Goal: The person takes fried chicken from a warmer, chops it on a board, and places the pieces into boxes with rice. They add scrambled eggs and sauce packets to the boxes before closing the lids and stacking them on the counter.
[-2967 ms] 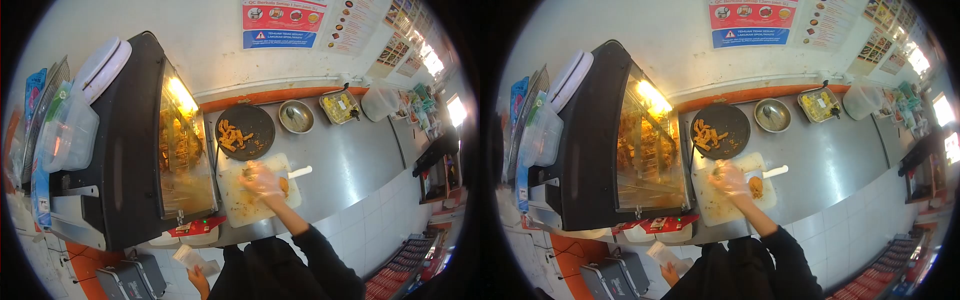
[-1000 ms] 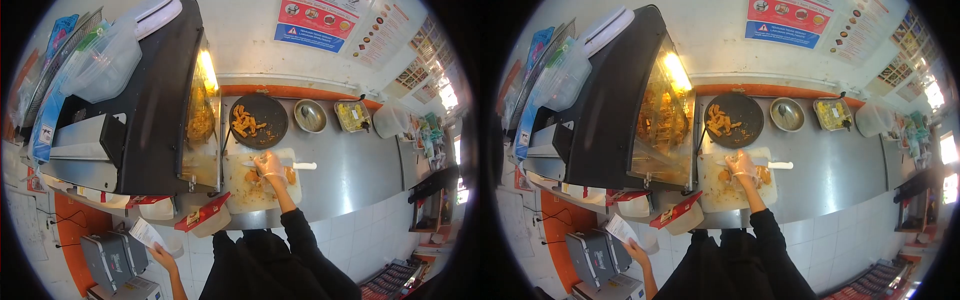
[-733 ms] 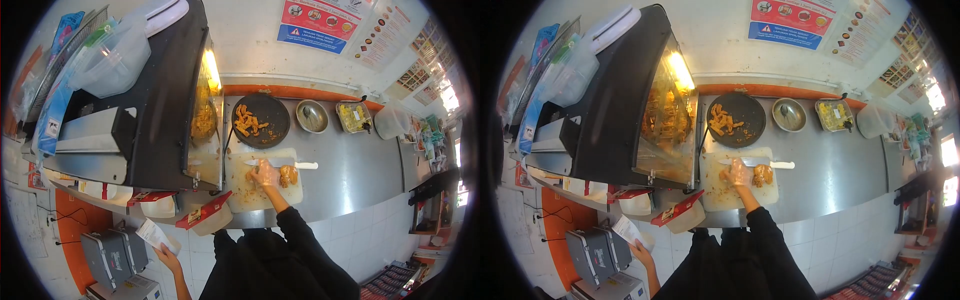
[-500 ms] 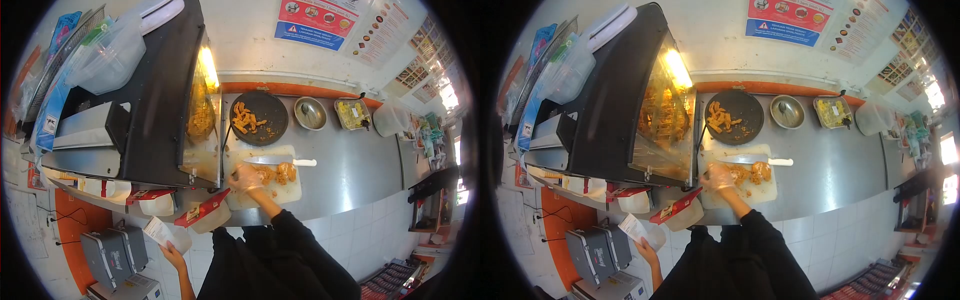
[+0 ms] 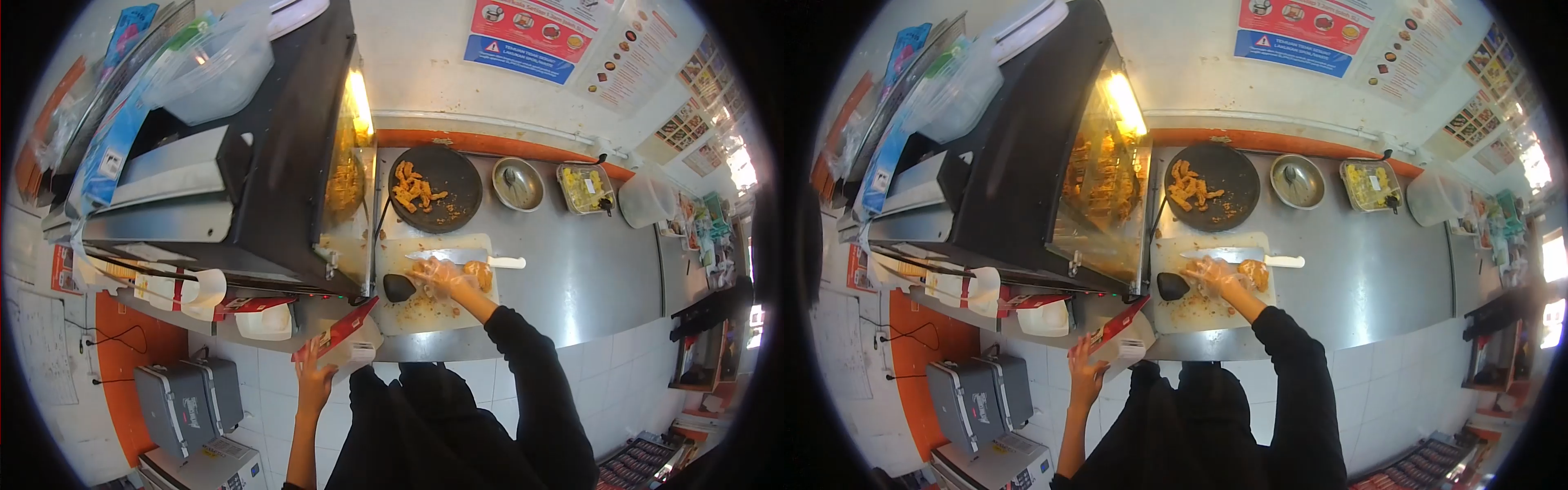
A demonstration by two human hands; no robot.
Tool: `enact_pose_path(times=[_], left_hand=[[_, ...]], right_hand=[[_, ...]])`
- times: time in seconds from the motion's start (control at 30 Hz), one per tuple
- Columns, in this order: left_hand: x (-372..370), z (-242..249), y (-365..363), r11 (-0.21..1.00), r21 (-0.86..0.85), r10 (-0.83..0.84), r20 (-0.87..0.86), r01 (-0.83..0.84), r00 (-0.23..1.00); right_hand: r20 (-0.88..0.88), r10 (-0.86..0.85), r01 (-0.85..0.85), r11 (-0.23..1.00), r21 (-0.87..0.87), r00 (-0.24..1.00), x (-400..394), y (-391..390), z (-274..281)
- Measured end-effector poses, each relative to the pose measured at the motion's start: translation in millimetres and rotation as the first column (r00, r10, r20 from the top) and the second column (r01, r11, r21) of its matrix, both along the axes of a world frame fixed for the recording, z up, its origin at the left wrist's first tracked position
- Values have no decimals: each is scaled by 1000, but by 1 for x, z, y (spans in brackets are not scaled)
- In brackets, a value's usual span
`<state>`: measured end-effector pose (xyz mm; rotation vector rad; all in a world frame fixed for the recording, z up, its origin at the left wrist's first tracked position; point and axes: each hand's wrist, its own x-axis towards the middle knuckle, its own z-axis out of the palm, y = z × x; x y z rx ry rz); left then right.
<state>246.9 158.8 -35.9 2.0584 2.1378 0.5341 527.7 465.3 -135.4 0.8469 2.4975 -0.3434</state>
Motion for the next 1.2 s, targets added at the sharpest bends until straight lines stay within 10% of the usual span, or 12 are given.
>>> enact_pose_path(times=[0.13, 0.23, 0.33, 0.47, 0.57, 0.73, 0.93, 1.07, 1.2], left_hand=[[-29, -52, 9, 988, -132, 112, 299, -75, 948], [-49, -46, 16, 939, -254, 281, 186, -230, 941], [-63, -44, 14, 960, -201, 252, 308, -196, 918], [-62, -43, 16, 959, -202, 256, 333, -196, 908], [-59, -53, 11, 961, -170, 266, 336, -219, 904], [-52, -52, 13, 957, -163, 283, 312, -242, 907], [-43, -47, 20, 960, -139, 276, 339, -242, 899], [-42, -50, 26, 963, -154, 261, 336, -220, 905], [-37, -43, 32, 965, -167, 249, 344, -202, 905]], right_hand=[[-101, -202, 214, 969, 126, 974, 9, -18, -33], [-42, -184, 188, 977, 101, 982, 13, -19, -34], [61, -288, 293, 952, -92, 956, 1, -11, 22], [-222, -552, 473, 820, -323, 804, 12, -14, 11], [-322, -736, 211, 530, -821, 595, 17, -38, 1], [-370, -646, -97, 417, -904, 668, -49, -126, 41], [-311, -623, 479, 766, -427, 718, -148, -197, -21], [-197, -826, 371, 433, -821, 528, -144, -193, -35], [-442, -541, 359, 828, -432, 716, -133, -184, 11]])
